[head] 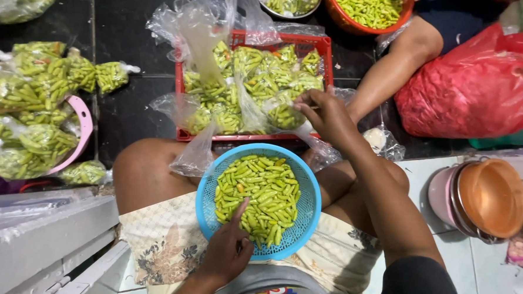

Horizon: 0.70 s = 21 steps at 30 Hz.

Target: The person sorts green peppers by hand from a blue bowl into small plastic bags, tying them and placing them into a red crate.

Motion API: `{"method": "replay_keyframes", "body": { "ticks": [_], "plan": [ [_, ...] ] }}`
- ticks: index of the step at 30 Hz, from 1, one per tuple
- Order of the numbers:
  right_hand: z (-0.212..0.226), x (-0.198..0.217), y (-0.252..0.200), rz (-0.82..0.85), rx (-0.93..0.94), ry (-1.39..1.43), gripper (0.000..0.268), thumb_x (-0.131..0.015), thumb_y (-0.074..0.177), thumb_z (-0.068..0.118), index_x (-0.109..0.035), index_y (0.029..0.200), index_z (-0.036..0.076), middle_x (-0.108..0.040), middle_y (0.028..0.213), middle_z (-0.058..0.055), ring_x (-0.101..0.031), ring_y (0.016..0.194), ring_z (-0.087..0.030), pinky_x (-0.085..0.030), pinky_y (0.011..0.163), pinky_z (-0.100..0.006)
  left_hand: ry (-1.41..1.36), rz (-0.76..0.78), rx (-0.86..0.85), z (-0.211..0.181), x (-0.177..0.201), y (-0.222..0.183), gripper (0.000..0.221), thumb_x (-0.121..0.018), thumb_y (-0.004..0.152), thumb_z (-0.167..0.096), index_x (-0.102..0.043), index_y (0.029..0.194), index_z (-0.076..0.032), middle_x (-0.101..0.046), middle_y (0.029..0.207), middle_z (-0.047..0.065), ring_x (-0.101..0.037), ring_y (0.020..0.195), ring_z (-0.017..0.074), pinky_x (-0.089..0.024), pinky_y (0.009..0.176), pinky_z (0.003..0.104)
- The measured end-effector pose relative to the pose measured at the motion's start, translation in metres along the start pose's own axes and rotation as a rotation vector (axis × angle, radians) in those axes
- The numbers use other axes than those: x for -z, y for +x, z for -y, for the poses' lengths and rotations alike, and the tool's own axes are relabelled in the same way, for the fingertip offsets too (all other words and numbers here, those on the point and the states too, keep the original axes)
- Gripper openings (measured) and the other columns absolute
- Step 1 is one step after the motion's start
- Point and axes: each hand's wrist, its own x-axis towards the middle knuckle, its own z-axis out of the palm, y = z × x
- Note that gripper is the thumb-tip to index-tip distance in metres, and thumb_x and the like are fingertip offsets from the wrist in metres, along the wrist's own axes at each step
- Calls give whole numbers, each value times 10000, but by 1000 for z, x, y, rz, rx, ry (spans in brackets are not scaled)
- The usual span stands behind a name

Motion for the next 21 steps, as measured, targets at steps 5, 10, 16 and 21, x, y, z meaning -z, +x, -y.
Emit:
{"method": "replay_keyframes", "body": {
  "ticks": [5,10,16,21],
  "plan": [
    [48,22,-63,-76,126,52,156,-622,962,24,-661,1109,-12,-731,1050,-125,-660,799,-185,-550,724,-293,-75,-51,-81,-23,8,13,518,-548,761,-25,-424,1252,85,-680,710,91,-450,380,154,-395,451,327],
    [83,-8,-116,26,202,199,92,-651,904,31,-669,988,64,-696,1090,-64,-677,1034,-201,-539,932,-328,-215,-53,-171,-33,-1,14,846,-518,867,6,-83,1585,107,-561,513,-42,-418,399,93,-303,396,237],
    [95,-67,-159,109,349,184,123,-644,957,159,-708,1011,68,-685,1137,-69,-607,1148,-271,-510,1004,-433,-379,48,18,9,-37,-2,440,-573,895,-13,-492,1327,-3,-566,676,-10,-467,515,85,-347,450,277],
    [111,-67,-181,142,272,441,264,-656,869,-24,-680,1096,108,-707,1106,-27,-580,1212,-240,-395,1148,-455,-458,64,-86,3,-35,-4,371,-586,878,-2,-602,1247,-36,-736,1103,107,-724,967,221,-561,806,336]
  ]
}}
